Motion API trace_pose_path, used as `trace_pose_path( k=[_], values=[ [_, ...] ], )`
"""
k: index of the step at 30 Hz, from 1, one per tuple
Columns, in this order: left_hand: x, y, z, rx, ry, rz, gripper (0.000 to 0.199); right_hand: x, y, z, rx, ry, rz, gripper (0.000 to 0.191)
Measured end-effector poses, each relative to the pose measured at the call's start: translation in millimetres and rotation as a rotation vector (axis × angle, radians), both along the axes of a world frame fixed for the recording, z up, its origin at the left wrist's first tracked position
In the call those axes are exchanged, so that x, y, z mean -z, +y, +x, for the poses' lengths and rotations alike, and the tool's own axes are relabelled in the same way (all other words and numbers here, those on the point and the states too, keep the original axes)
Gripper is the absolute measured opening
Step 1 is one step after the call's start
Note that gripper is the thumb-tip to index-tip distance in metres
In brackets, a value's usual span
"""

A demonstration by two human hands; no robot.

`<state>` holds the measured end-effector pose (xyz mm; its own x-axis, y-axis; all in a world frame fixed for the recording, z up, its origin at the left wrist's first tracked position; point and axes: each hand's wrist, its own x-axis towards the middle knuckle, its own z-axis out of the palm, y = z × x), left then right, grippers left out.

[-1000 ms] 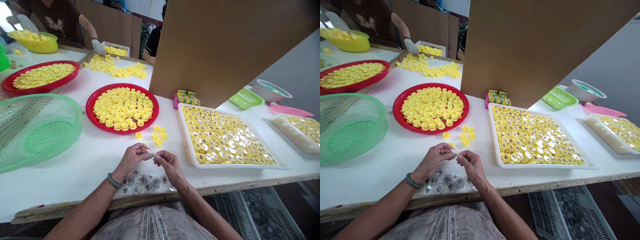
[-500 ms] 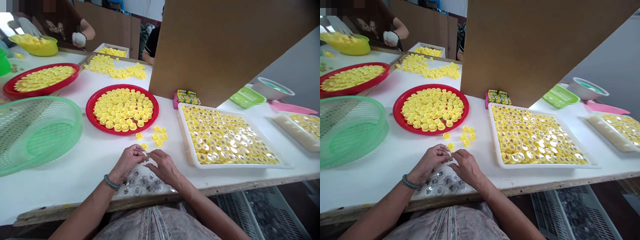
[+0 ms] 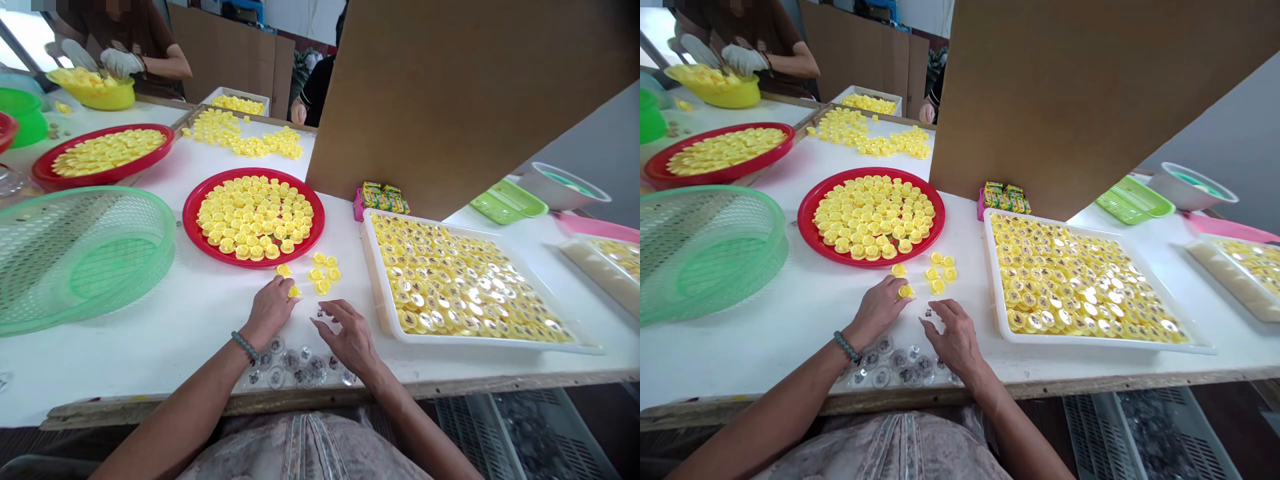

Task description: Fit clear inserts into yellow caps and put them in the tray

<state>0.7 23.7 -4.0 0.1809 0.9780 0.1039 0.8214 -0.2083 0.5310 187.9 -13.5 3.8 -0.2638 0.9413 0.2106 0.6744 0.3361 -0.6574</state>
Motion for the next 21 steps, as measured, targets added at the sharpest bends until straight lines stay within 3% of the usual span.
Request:
trace_pose_path(
  k=[2, 6, 10, 12, 16, 21],
  values=[
    [2.0, -0.2, -1.0, 0.126, -0.032, -0.037, 0.030, -0.8, -2.6, 2.2, -0.002, -0.001, -0.011, 0.024],
    [3.7, -4.3, -7.7, 0.321, -0.237, -0.075, 0.051, -2.1, -4.6, 7.2, -0.018, 0.001, -0.006, 0.026],
    [1.6, -13.4, -12.7, 0.146, -0.362, -0.133, 0.038, -3.6, -5.1, 11.7, -0.045, -0.006, -0.031, 0.029],
    [1.5, -17.3, -12.2, 0.089, -0.357, -0.139, 0.041, -4.3, -3.6, 12.0, -0.058, -0.012, -0.050, 0.029],
    [5.7, -18.1, -7.3, 0.145, -0.365, -0.171, 0.037, -5.0, 8.4, 8.4, -0.118, -0.041, -0.065, 0.029],
    [13.8, -11.2, -5.4, 0.141, -0.474, -0.241, 0.031, -4.2, 32.1, 2.6, -0.301, -0.125, -0.067, 0.028]
  ],
)
